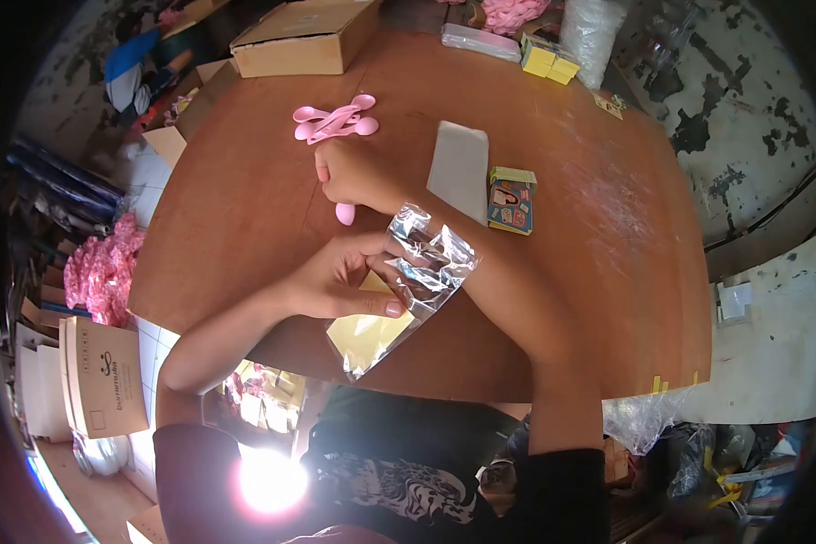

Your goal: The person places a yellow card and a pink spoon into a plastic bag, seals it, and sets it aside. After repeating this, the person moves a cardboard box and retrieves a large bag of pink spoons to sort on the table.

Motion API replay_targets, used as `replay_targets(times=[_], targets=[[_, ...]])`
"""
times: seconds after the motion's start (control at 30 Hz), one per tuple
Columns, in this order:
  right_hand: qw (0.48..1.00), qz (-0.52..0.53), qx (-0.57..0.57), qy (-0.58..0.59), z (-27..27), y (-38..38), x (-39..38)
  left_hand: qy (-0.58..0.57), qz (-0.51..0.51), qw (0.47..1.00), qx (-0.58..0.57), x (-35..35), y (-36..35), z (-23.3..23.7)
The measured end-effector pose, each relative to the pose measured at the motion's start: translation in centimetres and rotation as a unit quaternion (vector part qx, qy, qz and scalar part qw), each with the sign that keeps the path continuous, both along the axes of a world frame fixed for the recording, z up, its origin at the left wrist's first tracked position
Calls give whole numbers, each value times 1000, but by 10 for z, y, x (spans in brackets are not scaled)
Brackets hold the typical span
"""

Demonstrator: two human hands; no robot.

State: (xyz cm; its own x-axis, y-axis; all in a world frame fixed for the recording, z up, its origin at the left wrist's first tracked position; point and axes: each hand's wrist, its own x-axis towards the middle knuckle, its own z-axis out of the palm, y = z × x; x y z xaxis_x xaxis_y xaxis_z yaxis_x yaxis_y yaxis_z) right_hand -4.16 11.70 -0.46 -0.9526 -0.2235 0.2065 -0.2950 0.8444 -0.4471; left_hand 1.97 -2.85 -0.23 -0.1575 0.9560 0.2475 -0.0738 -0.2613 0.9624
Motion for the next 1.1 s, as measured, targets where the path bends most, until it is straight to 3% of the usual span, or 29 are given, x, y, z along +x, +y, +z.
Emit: replay_targets(times=[0.03, 0.1, 0.17, 0.23, 0.3, 0.33, 0.4, 0.63, 0.87, 0.97, 1.1], targets=[[1000, -1, 4, -3, 5, 8, 9, 4, -10, 1000, -19, 1, -1, 0], [971, -49, -216, -88, 14, 26, 31, 9, -4, 1000, -16, -1, -2, -2], [963, -108, -244, -31, 17, 51, 58, 46, -1, 998, -42, -6, -1, -5], [949, -117, -291, 45, 15, 83, 84, 11, -11, 998, -69, -7, 5, -21], [899, -179, -398, 36, 42, 87, 121, 70, -3, 997, -37, -5, 14, -37], [899, -183, -396, 36, 45, 95, 135, 53, -1, 997, -64, -2, 14, -25], [826, -198, -528, 28, 45, 106, 159, 73, -4, 994, -83, -2, 16, -30], [729, -205, -652, 30, 21, 107, 183, 185, -16, 974, -129, -7, 17, -29], [780, -188, -597, -27, 28, 94, 197, 132, -30, 976, -168, -7, 19, -30], [780, -154, -603, -57, 17, 92, 200, 153, -29, 982, -106, -6, 25, -33], [788, -141, -598, -43, 13, 78, 198, 119, 45, 985, -115, 1, 24, -26]])
